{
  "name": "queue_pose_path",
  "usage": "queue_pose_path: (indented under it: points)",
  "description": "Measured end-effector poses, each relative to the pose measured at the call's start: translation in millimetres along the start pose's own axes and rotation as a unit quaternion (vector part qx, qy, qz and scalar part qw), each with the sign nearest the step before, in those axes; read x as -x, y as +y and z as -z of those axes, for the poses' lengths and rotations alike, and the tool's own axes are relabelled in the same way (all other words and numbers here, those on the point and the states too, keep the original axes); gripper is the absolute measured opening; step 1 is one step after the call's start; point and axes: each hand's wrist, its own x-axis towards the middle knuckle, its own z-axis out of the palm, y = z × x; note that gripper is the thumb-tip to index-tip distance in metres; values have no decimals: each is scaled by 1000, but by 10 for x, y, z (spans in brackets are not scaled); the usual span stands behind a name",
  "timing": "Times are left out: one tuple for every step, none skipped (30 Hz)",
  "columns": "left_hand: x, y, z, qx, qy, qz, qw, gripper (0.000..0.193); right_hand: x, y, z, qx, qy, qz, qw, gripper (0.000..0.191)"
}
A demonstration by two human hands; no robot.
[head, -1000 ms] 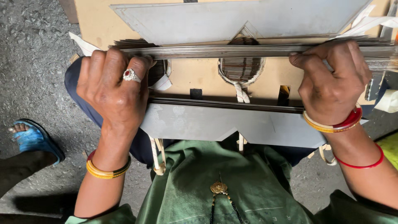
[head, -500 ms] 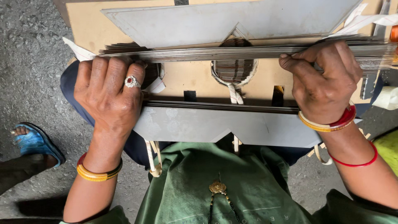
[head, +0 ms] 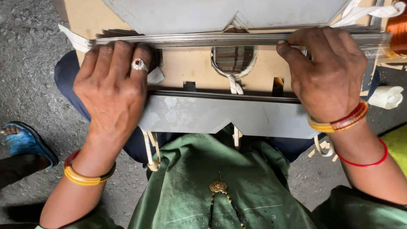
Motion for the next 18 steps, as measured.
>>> queue_pose_path:
  points:
    - [4, 71, 41, -3, -2, 8, 1000, 39, 1, -83, 100, 7, 4, 2, 1000, 22]
    - [25, 207, 87, 63, -7, 11, 998, 39, 7, -165, 191, 15, 11, 3, 1000, 26]
    - [65, 390, 140, 130, -11, 14, 991, 41, 23, -270, 252, -50, -14, -16, 999, 31]
    - [105, 546, 175, 230, -47, 15, 972, 52, 55, -401, 286, -118, -42, -33, 992, 38]
    - [140, 668, 180, 328, -83, 16, 941, 66, 94, -514, 307, -186, -71, -50, 979, 45]
    - [177, 739, 169, 350, -95, 20, 932, 70, 146, -613, 316, -184, -90, -58, 977, 53]
    - [214, 784, 149, 370, -107, 24, 922, 73, 194, -704, 300, -182, -108, -64, 975, 61]
    - [246, 820, 134, 389, -118, 27, 913, 77, 242, -768, 281, -180, -125, -70, 973, 68]
    - [278, 852, 123, 386, -112, 34, 915, 76, 288, -813, 258, -189, -136, -92, 968, 68]
    - [297, 874, 117, 383, -107, 41, 917, 75, 326, -842, 238, -197, -146, -115, 963, 67]
    - [311, 886, 107, 380, -100, 46, 918, 74, 360, -861, 220, -205, -156, -138, 956, 67]
    - [317, 895, 102, 378, -102, 44, 919, 73, 384, -872, 213, -204, -148, -139, 958, 66]
    - [318, 902, 91, 377, -102, 44, 919, 71, 398, -888, 204, -204, -140, -140, 959, 65]
    - [319, 908, 86, 376, -103, 42, 920, 70, 405, -899, 200, -202, -132, -142, 960, 64]
    - [321, 914, 82, 375, -102, 44, 920, 70, 403, -908, 194, -198, -127, -143, 961, 64]
    - [324, 920, 77, 375, -103, 46, 920, 70, 398, -919, 191, -195, -123, -145, 962, 64]
    - [334, 930, 75, 376, -104, 49, 919, 70, 392, -924, 193, -192, -120, -146, 963, 63]
    - [345, 934, 69, 369, -95, 42, 924, 70, 386, -931, 191, -192, -116, -145, 964, 63]
